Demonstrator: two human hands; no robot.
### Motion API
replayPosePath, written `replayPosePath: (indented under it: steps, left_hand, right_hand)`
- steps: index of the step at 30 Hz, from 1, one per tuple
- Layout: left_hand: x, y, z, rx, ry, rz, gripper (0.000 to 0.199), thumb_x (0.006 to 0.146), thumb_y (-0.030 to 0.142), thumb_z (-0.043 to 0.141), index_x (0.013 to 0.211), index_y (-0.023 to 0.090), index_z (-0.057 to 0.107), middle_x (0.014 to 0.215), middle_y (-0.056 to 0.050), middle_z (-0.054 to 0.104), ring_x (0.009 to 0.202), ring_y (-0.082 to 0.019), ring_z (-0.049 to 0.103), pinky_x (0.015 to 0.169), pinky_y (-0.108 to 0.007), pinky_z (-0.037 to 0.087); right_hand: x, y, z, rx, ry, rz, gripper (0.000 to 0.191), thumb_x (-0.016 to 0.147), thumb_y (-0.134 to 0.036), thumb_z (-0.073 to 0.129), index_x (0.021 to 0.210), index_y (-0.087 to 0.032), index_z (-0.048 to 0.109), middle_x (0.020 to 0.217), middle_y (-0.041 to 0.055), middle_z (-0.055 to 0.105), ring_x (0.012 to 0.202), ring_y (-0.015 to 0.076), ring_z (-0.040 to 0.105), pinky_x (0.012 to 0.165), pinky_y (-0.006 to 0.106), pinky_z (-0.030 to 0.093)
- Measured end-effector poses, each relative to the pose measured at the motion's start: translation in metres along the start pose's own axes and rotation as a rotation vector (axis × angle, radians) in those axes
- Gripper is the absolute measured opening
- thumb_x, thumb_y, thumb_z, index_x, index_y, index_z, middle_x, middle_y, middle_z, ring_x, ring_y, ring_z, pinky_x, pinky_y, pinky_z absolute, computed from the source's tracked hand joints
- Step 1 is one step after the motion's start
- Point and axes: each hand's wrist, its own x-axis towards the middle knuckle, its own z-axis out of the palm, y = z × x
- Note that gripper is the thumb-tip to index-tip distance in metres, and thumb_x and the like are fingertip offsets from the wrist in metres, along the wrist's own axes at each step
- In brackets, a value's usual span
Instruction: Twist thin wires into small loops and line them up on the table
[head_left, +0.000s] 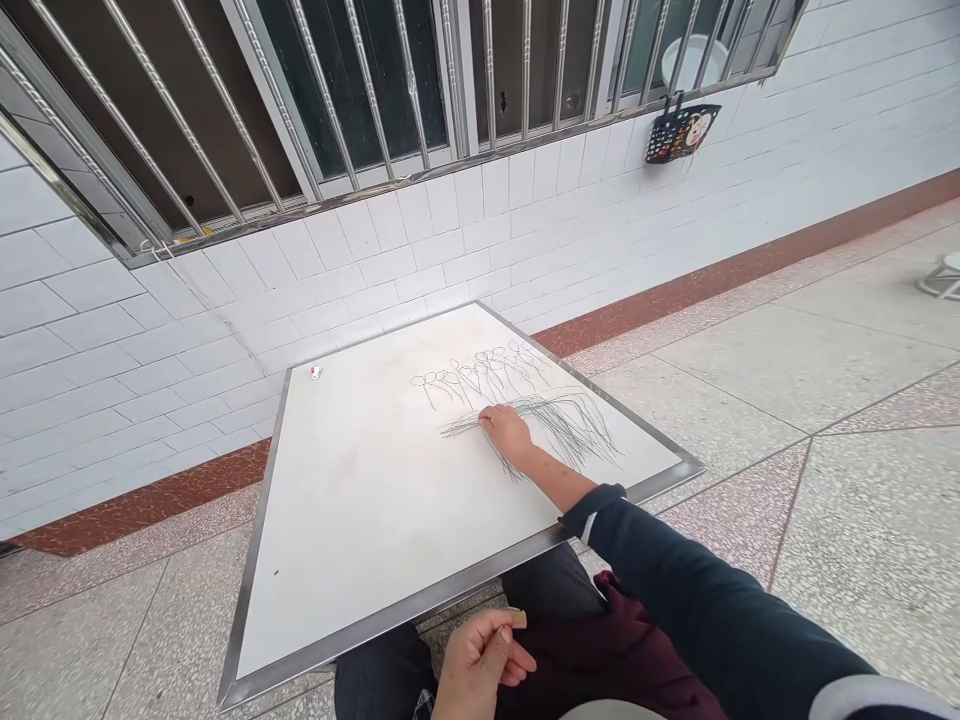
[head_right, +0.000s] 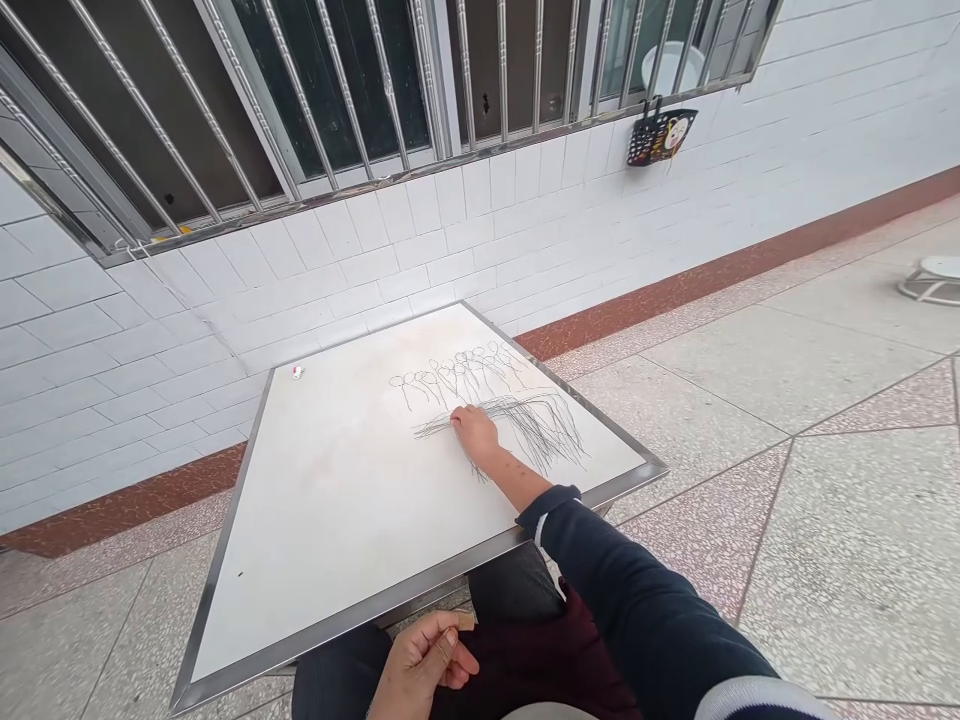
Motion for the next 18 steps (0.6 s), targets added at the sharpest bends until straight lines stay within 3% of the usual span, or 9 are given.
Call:
replayPosePath:
  steps: [4,9,14,18]
  left_hand:
    - [0.008,-0.006,-0.010,-0.015,0.004,0.016,0.049,0.076,0.060,0.058,0.095,0.017,0.069,0.069,-0.006,0.070,0.062,-0.016,0.059,0.063,-0.029,0.044]
    - [0.015,-0.010,-0.016,-0.047,0.030,0.026,0.052,0.073,0.062,0.060,0.094,0.015,0.069,0.067,-0.007,0.070,0.060,-0.015,0.058,0.061,-0.028,0.043]
    - [0.019,-0.016,-0.026,-0.095,0.055,0.025,0.057,0.071,0.064,0.061,0.097,0.015,0.070,0.067,-0.007,0.070,0.059,-0.014,0.057,0.060,-0.028,0.042]
    - [0.022,-0.023,-0.032,-0.127,0.088,0.023,0.060,0.066,0.067,0.063,0.094,0.015,0.070,0.065,-0.007,0.070,0.055,-0.014,0.056,0.058,-0.027,0.041]
  right_hand:
    - [0.017,-0.012,0.002,-0.047,0.003,-0.048,0.024,0.096,-0.023,0.039,0.101,-0.020,0.062,0.110,0.0099,0.059,0.106,0.0227,0.049,0.075,0.031,0.043]
    - [0.057,-0.048,0.027,-0.108,-0.128,-0.078,0.025,0.094,-0.031,0.051,0.112,-0.017,0.058,0.115,0.0078,0.058,0.099,0.0187,0.058,0.083,0.037,0.051]
    - [0.089,-0.079,0.057,-0.223,-0.222,-0.027,0.031,0.092,-0.031,0.054,0.118,-0.016,0.055,0.119,0.0086,0.057,0.100,0.0201,0.059,0.084,0.040,0.052]
    - [0.098,-0.095,0.062,-0.302,-0.272,0.022,0.033,0.091,-0.031,0.056,0.119,-0.014,0.054,0.118,0.0099,0.057,0.100,0.0208,0.059,0.084,0.040,0.051]
